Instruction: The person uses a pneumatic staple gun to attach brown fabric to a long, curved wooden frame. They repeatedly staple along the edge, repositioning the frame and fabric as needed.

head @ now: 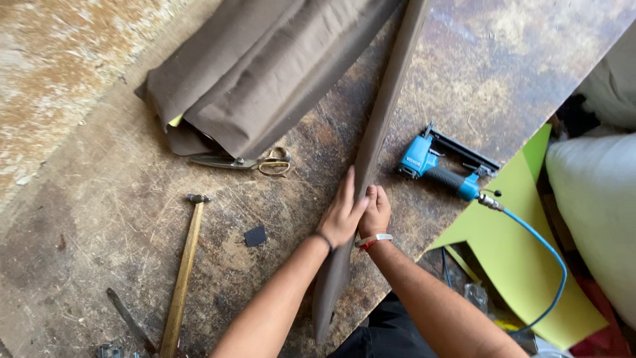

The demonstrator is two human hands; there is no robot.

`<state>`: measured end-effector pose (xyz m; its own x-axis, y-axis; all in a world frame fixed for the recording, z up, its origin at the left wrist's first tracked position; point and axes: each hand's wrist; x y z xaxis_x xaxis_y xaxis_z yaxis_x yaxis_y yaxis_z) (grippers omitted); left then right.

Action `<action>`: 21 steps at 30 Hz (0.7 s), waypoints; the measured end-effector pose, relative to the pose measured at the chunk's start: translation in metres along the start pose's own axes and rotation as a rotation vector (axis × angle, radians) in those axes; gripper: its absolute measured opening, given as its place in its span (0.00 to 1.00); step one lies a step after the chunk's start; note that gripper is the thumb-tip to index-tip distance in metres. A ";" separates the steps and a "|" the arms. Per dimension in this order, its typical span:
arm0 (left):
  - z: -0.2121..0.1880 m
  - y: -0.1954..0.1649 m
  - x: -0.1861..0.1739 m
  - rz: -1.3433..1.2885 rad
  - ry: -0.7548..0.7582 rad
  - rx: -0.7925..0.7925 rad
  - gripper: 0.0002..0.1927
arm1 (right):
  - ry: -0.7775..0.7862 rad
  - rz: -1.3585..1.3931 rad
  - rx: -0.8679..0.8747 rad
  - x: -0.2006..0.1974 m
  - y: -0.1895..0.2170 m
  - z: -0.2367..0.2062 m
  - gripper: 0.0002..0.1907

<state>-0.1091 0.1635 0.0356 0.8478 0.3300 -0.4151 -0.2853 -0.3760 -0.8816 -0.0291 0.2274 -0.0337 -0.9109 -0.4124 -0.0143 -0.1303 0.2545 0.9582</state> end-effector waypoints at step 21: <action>-0.004 0.006 -0.014 0.158 0.126 -0.256 0.57 | 0.483 -1.059 -0.002 -0.128 0.145 0.080 0.25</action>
<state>-0.1212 0.1526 0.0371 0.8553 0.1466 -0.4970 -0.3093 -0.6251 -0.7167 0.0370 0.3868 0.0846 -0.1028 -0.7085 -0.6982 -0.7361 -0.4180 0.5325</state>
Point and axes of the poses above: each hand's wrist, its own z-axis towards the middle knuckle, its own x-axis out of the palm, y = z × x, and after that the axes turned 4 degrees about -z, right-handed
